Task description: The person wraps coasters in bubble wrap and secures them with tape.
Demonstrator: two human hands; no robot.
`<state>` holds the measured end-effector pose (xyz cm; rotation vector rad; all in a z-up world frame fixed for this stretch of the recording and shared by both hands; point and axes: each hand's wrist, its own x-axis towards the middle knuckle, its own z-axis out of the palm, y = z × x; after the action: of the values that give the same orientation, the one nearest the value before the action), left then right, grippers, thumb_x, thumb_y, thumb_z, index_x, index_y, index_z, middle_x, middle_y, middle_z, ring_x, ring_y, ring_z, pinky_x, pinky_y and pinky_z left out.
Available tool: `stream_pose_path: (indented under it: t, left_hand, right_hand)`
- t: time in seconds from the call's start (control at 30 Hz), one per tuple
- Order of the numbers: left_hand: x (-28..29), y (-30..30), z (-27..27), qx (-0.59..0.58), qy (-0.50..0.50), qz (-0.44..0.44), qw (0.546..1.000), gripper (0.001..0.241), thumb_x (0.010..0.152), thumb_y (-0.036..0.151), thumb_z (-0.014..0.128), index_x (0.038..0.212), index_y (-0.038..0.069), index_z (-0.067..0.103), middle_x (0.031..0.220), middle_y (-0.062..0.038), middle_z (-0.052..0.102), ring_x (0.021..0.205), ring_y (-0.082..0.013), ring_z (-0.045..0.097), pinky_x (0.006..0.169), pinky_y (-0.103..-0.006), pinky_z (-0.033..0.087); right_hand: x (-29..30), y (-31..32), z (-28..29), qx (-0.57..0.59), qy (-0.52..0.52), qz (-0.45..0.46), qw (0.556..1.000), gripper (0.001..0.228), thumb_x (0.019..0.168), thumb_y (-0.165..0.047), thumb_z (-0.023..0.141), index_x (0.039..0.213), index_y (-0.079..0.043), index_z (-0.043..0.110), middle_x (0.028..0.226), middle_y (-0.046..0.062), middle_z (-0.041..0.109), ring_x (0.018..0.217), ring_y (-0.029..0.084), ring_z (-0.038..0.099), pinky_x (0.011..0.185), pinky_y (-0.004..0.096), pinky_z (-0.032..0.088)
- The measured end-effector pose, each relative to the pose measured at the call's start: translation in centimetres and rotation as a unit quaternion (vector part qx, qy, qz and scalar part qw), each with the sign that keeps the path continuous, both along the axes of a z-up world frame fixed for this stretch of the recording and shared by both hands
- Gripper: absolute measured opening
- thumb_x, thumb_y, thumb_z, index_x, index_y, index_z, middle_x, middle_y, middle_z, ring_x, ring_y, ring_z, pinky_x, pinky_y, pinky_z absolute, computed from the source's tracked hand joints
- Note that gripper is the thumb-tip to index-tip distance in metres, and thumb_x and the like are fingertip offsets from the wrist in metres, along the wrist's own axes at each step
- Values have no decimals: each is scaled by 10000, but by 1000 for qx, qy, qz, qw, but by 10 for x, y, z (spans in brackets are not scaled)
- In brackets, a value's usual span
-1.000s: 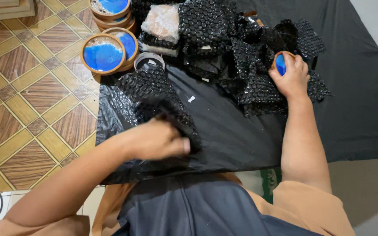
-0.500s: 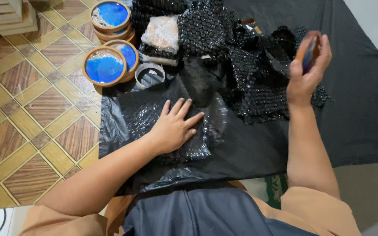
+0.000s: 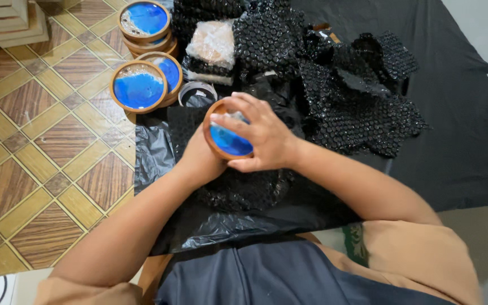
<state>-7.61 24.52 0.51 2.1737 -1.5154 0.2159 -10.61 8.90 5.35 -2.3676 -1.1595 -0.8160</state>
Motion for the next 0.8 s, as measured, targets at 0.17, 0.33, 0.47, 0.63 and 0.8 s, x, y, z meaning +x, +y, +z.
stream_pose_path:
  t: [0.17, 0.33, 0.47, 0.63, 0.8]
  left_hand:
    - [8, 15, 1, -24, -10, 23, 999, 456, 590, 234, 617, 983, 6, 576, 1014, -147, 589, 1103, -295, 464, 991, -494, 249]
    - [17, 23, -6, -46, -13, 48, 998, 457, 524, 154, 633, 943, -21, 594, 954, -133, 628, 1073, -280, 495, 990, -478, 274]
    - [14, 23, 2, 101, 5, 93, 991, 648, 704, 460, 586, 1162, 12, 489, 1261, -182, 422, 1232, -319, 318, 1029, -453, 198]
    - [1, 21, 15, 187, 4, 129, 974, 882, 658, 677, 501, 1268, 50, 382, 1354, -167, 301, 1278, -314, 234, 1049, -463, 133]
    - [3, 20, 7, 188, 43, 117, 974, 864, 709, 632, 483, 1324, 60, 279, 1390, -167, 214, 1293, -312, 183, 1045, -479, 115]
  right_hand:
    - [-13, 18, -14, 28, 8, 32, 999, 680, 706, -636, 483, 1244, -220, 459, 1248, 136, 409, 1158, 374, 403, 939, 424, 318]
    - [7, -5, -32, 112, 54, 64, 990, 705, 684, -594, 555, 1221, -147, 463, 1153, 168, 451, 1081, 382, 458, 915, 455, 352]
    - [13, -29, -32, 82, 179, -41, 980, 819, 622, -545, 658, 1305, -196, 370, 1235, 140, 392, 1145, 350, 415, 947, 440, 333]
    - [20, -43, -22, 163, 323, -24, 932, 796, 654, -428, 683, 1332, -212, 326, 1293, 104, 327, 1210, 278, 356, 1004, 408, 281]
    - [22, -44, -13, 463, 571, 218, 642, 791, 717, -336, 504, 1388, -176, 117, 1336, 134, 305, 1042, 263, 505, 836, 452, 492]
